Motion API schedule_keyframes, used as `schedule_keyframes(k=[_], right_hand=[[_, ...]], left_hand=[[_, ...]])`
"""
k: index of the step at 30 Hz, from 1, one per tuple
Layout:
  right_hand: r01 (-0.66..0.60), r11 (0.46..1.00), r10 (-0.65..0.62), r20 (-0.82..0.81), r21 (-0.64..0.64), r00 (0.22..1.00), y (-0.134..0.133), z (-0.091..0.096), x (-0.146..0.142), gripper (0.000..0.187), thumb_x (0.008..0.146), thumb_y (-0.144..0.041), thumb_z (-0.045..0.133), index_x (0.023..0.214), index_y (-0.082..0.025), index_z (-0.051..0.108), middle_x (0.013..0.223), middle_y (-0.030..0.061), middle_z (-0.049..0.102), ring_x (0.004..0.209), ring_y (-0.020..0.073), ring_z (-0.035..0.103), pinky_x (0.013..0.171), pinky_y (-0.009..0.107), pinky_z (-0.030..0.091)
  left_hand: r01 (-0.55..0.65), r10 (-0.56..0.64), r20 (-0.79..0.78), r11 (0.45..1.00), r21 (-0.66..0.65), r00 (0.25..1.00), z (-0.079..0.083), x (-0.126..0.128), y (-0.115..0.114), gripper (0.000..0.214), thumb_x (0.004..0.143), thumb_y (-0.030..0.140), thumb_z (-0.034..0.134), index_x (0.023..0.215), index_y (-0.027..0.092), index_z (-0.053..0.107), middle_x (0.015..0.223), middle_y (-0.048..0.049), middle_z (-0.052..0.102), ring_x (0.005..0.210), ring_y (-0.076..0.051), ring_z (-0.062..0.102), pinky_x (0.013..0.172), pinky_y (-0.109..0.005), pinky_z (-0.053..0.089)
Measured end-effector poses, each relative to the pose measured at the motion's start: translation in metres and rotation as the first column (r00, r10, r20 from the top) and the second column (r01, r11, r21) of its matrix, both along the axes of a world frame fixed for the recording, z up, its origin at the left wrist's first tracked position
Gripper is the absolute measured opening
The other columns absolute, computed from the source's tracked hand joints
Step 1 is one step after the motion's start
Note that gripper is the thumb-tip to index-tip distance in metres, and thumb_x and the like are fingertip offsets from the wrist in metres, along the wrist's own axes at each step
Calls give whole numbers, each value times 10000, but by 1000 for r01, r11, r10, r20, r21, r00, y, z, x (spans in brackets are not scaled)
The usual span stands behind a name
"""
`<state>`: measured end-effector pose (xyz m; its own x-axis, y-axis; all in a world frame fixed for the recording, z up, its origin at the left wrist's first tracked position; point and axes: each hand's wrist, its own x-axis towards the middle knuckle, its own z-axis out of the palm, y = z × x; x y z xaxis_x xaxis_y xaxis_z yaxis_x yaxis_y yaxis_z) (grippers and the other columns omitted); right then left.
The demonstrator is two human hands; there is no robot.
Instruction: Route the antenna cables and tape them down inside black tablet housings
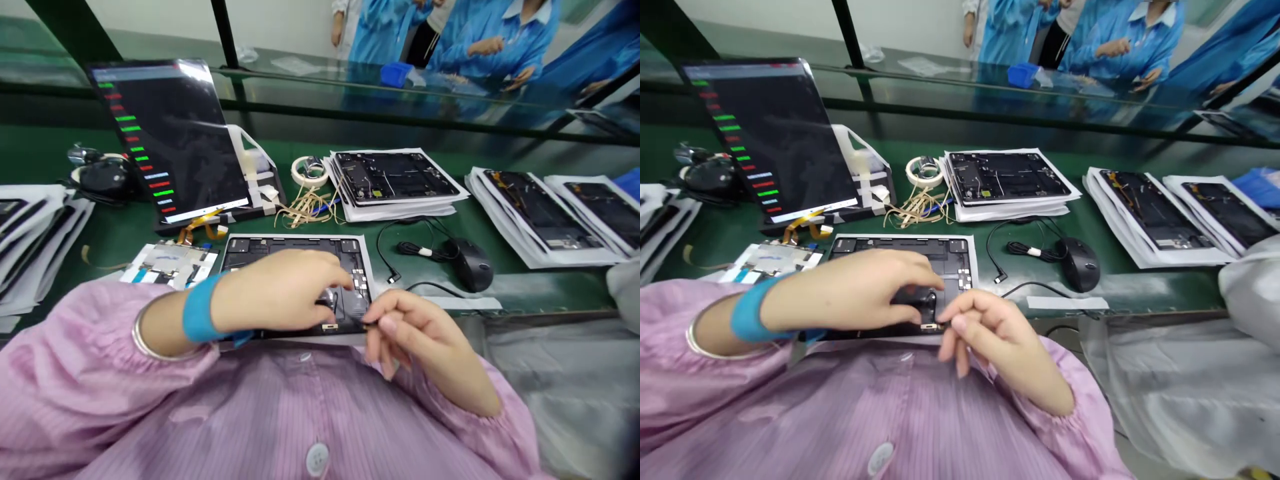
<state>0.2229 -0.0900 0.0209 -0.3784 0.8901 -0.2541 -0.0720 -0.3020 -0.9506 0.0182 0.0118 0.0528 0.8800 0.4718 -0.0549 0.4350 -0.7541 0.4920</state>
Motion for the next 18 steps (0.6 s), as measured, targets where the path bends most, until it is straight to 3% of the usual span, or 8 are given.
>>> schedule_keyframes(k=[3, 5, 7, 11, 13, 15, 18], right_hand=[[89, 989, -87, -19, 114, 996, 19, -10, -2, 310, 941, -403, 428, 940, -161, 622, 791, 83, 706, 585, 137, 652, 411, 193, 389], [229, 957, -241, 49, 176, 969, 29, -21, -1, 215, 922, -344, 487, 940, -176, 619, 817, 63, 703, 641, 134, 650, 441, 193, 413], [269, 945, -290, 97, 186, 952, 33, -29, 0, 152, 909, -280, 510, 998, -192, 596, 878, 55, 704, 713, 140, 654, 481, 200, 439], [130, 970, -159, 132, 205, 978, 29, -30, 0, 150, 918, -241, 484, 1006, -201, 599, 964, 62, 703, 812, 160, 666, 583, 239, 486], [107, 954, -174, 229, 279, 958, 26, -26, 1, 110, 895, -220, 525, 957, -208, 615, 924, 41, 700, 799, 152, 661, 628, 250, 496], [82, 929, -232, 395, 362, 889, 27, -26, 2, 95, 873, -204, 549, 928, -211, 627, 890, 25, 686, 783, 151, 647, 674, 274, 498], [-39, 899, -266, 616, 436, 741, 34, -34, 0, 125, 837, -172, 570, 938, -204, 636, 891, 25, 672, 771, 155, 613, 690, 295, 482]], left_hand=[[-123, 125, 98, 992, -28, 987, -11, 2, -14, 221, 870, 162, 485, 934, 190, 695, 884, -26, 676, 812, -150, 608, 713, -249, 443], [-205, 210, 178, 978, -48, 961, -19, 2, -12, 229, 876, 150, 478, 926, 189, 698, 855, -10, 687, 784, -135, 606, 705, -243, 436], [-246, 259, 227, 966, -84, 939, -26, -2, -9, 201, 865, 164, 507, 926, 194, 696, 852, 7, 693, 760, -121, 605, 688, -232, 433], [-332, 349, 220, 937, -108, 911, -34, -7, -10, 182, 842, 174, 528, 957, 207, 666, 855, 23, 684, 705, -114, 594, 648, -241, 429], [-366, 384, 180, 922, -124, 906, -37, -5, -12, 211, 822, 196, 557, 1022, 203, 626, 876, 15, 672, 716, -129, 596, 640, -255, 434], [-387, 409, 146, 909, -155, 901, -41, -1, -12, 221, 808, 238, 587, 1023, 193, 597, 888, 5, 662, 730, -145, 601, 636, -267, 441], [-433, 454, 138, 887, -161, 880, -45, 5, -10, 121, 810, 281, 589, 872, 178, 578, 827, -3, 650, 703, -154, 594, 611, -272, 433]])
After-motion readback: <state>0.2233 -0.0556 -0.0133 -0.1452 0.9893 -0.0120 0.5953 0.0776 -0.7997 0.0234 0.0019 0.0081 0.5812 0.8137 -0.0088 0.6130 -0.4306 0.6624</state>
